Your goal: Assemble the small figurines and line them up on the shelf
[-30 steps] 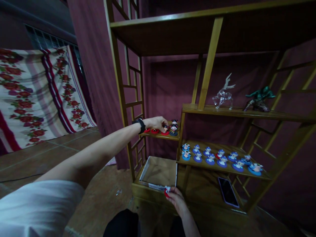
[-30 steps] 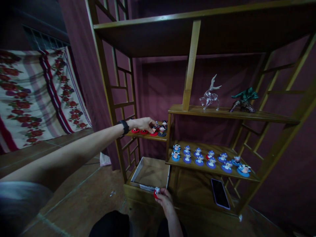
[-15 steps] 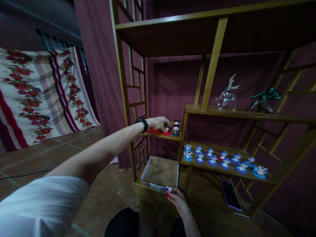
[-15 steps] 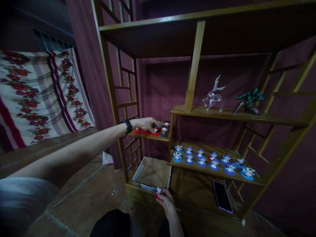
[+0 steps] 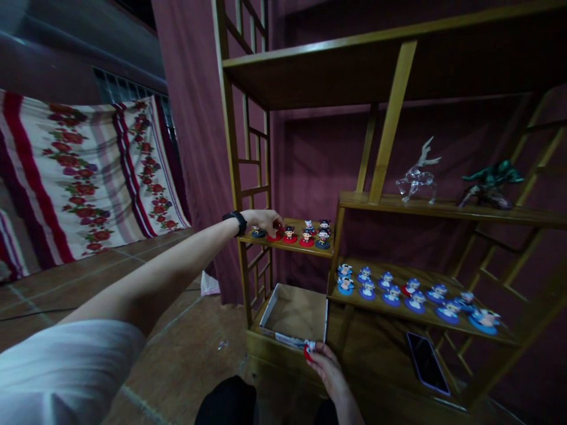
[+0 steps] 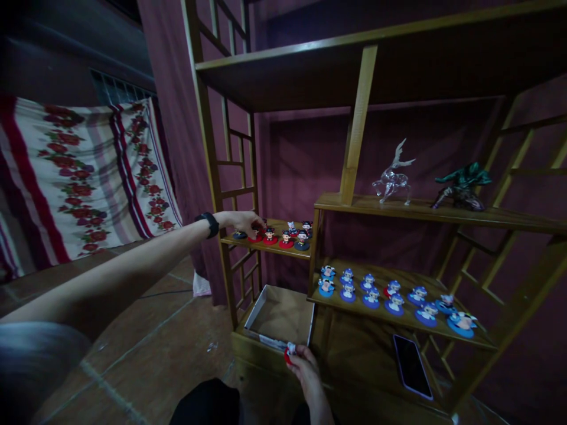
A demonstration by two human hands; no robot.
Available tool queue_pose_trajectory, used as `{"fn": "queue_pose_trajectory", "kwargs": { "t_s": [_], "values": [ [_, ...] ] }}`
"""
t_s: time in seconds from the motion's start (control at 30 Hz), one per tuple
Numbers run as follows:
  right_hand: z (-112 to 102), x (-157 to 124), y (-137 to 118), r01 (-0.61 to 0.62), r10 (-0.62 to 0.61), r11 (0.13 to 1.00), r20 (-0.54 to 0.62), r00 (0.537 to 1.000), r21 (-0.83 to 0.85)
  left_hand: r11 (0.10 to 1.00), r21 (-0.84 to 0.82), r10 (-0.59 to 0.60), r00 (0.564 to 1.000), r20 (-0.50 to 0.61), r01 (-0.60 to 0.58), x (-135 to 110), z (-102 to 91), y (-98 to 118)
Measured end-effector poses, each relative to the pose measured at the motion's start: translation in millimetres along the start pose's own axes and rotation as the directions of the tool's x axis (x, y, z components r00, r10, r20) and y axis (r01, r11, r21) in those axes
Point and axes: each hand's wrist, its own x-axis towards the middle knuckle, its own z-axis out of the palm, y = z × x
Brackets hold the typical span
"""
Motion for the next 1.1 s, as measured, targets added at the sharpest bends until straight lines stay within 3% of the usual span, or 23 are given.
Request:
{"fn": "queue_pose_trajectory", "kwargs": {
  "t_s": [0.2,0.6,0.87,0.93,1.0,1.03,1.1],
  "values": [
    [3,-4,-1,0.0,-0.001,1.0,-0.014,1.0,-0.012,0.977,0.21,-0.052,0.998,0.041,0.042,-1,2.2,16],
    [4,-3,-4,-0.01,0.009,1.0,-0.05,0.999,-0.022,0.962,0.271,-0.054,0.998,0.026,0.045,0,1.7,14],
    [3,-7,-4,0.013,-0.013,1.0,-0.011,1.0,-0.008,0.957,0.286,-0.052,0.998,0.022,0.044,-3,2.7,20],
    [2,-6,-3,0.018,-0.018,1.0,-0.007,1.0,0.006,0.947,0.316,-0.038,0.998,-0.041,0.049,-7,-0.3,22],
    [1,-4,-1,0.017,-0.016,1.0,-0.022,1.0,0.021,0.942,0.333,0.034,0.979,-0.2,0.035,-18,-0.8,27],
    [0,-3,0,0.017,-0.016,0.999,-0.032,0.999,0.029,0.947,0.322,0.089,0.947,-0.307,0.016,-26,2.8,30],
    [-1,-1,1,0.02,-0.018,0.999,-0.044,0.999,0.044,0.973,0.218,0.183,0.828,-0.53,-0.076,-46,23.9,39]
  ]
}}
